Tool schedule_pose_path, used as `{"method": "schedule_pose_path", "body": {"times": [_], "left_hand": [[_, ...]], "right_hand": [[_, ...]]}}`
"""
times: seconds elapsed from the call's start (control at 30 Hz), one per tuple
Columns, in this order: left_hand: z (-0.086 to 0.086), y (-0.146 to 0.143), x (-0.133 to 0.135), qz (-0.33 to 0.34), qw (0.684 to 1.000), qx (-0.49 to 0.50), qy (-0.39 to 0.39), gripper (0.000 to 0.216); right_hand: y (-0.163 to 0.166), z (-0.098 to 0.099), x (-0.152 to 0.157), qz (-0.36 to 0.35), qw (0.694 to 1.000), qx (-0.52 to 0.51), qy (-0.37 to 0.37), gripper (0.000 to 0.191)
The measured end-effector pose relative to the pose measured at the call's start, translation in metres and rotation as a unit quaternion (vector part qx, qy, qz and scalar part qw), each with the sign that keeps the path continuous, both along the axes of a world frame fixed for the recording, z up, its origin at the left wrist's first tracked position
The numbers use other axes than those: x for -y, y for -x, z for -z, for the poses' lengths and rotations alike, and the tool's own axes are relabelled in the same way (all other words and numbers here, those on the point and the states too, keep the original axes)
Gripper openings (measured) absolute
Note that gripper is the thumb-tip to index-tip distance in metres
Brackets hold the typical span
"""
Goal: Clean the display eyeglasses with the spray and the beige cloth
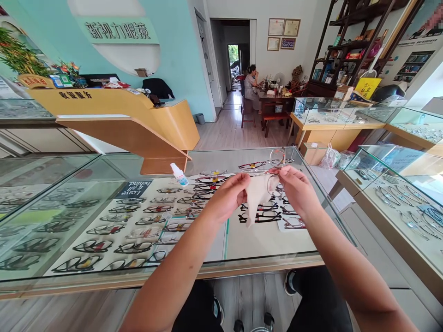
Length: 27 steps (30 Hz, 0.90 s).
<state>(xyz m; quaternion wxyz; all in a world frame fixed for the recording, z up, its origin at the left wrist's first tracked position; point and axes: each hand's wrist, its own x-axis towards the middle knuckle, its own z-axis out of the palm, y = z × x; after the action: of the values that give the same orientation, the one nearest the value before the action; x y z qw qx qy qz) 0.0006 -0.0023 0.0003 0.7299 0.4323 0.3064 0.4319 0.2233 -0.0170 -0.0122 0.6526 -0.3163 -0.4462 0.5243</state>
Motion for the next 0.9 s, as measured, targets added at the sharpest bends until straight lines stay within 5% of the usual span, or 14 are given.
{"method": "schedule_pose_path", "body": {"times": [0.33, 0.5, 0.67, 0.9], "left_hand": [[0.003, -0.01, 0.012, -0.031, 0.987, -0.095, -0.124, 0.05], [0.002, -0.009, 0.01, -0.079, 0.99, -0.066, -0.098, 0.055], [0.001, -0.006, 0.002, -0.148, 0.987, -0.016, -0.059, 0.058], [-0.001, -0.008, 0.004, -0.173, 0.98, -0.018, -0.1, 0.053]], "right_hand": [[0.021, 0.004, 0.01, 0.073, 0.995, 0.052, -0.04, 0.022], [0.013, 0.003, 0.009, 0.056, 0.991, 0.108, -0.052, 0.019], [0.011, 0.004, 0.014, 0.092, 0.956, 0.256, -0.106, 0.016], [0.03, 0.011, 0.019, 0.058, 0.944, 0.294, -0.139, 0.014]]}}
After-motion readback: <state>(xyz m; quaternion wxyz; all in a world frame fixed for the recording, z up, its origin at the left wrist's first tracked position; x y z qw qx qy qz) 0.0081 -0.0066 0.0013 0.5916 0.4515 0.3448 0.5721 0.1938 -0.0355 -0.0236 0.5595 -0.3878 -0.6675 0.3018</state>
